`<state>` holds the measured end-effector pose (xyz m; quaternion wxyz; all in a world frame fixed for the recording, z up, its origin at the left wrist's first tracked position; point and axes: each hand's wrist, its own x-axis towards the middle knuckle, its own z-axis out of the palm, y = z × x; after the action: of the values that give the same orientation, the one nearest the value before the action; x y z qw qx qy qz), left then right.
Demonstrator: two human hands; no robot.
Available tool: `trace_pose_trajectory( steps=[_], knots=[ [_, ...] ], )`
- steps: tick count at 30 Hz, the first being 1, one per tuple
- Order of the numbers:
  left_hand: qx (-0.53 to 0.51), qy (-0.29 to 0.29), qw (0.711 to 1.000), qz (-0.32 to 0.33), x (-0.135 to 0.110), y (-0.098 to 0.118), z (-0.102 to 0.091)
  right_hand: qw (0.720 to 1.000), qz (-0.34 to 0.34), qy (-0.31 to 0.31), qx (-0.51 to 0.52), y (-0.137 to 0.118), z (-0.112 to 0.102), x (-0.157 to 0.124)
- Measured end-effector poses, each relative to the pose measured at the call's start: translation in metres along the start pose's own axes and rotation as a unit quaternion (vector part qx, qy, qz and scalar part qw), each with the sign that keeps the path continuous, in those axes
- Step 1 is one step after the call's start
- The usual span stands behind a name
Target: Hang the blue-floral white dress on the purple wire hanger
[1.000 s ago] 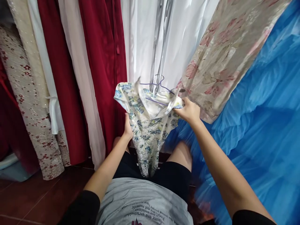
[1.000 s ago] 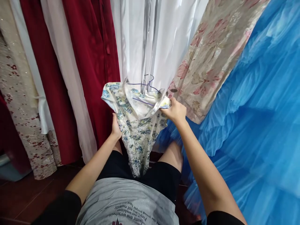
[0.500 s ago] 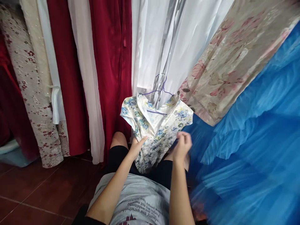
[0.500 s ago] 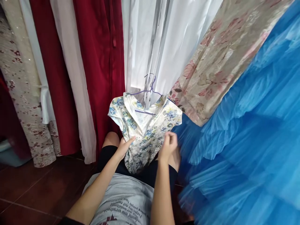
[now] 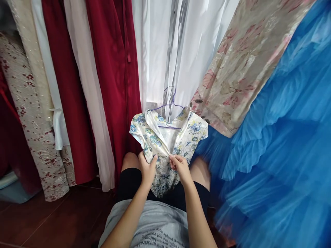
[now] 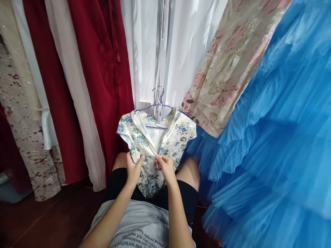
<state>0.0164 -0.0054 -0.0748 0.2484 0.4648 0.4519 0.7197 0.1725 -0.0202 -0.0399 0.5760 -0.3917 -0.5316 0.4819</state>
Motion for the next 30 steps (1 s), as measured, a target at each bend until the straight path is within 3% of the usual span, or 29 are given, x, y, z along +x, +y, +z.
trace_pose_trajectory(
  steps=[2,5,9,11,14,16,18,21,24,27,30],
  knots=[
    [0.077,0.040,0.988,0.128,-0.007,-0.004,0.000,1.000,0.014,-0.010,0.002,-0.002,0.000,-0.002],
    [0.126,-0.040,0.964,0.231,-0.025,-0.012,0.008,0.998,0.036,-0.048,-0.023,-0.008,0.001,-0.005],
    [0.110,-0.205,0.960,0.156,-0.043,-0.021,0.024,0.992,0.058,-0.095,-0.053,-0.017,-0.002,-0.011],
    [0.116,-0.235,0.956,0.129,-0.043,-0.020,0.028,0.991,0.064,-0.100,-0.055,-0.025,-0.005,-0.008],
    [0.154,-0.263,0.942,0.141,-0.039,-0.010,0.028,0.998,0.049,-0.027,-0.019,-0.047,-0.007,0.015],
    [0.189,-0.300,0.922,0.154,-0.037,0.001,0.027,0.998,0.039,0.037,0.026,-0.072,-0.006,0.042],
    [0.228,-0.328,0.902,0.160,-0.038,0.012,0.025,0.996,0.039,0.056,0.060,-0.103,-0.005,0.075],
    [0.264,-0.356,0.882,0.161,-0.045,0.022,0.018,0.994,0.034,0.049,0.092,-0.150,-0.002,0.117],
    [0.250,-0.374,0.880,0.151,-0.050,0.023,0.005,0.995,0.026,0.009,0.101,-0.175,0.004,0.135],
    [0.198,-0.382,0.894,0.130,-0.036,0.023,-0.003,0.997,-0.005,-0.027,0.076,-0.176,0.007,0.129],
    [0.115,-0.340,0.921,0.152,0.007,0.044,0.009,0.998,-0.046,-0.003,0.034,-0.167,0.007,0.115]
  ],
)
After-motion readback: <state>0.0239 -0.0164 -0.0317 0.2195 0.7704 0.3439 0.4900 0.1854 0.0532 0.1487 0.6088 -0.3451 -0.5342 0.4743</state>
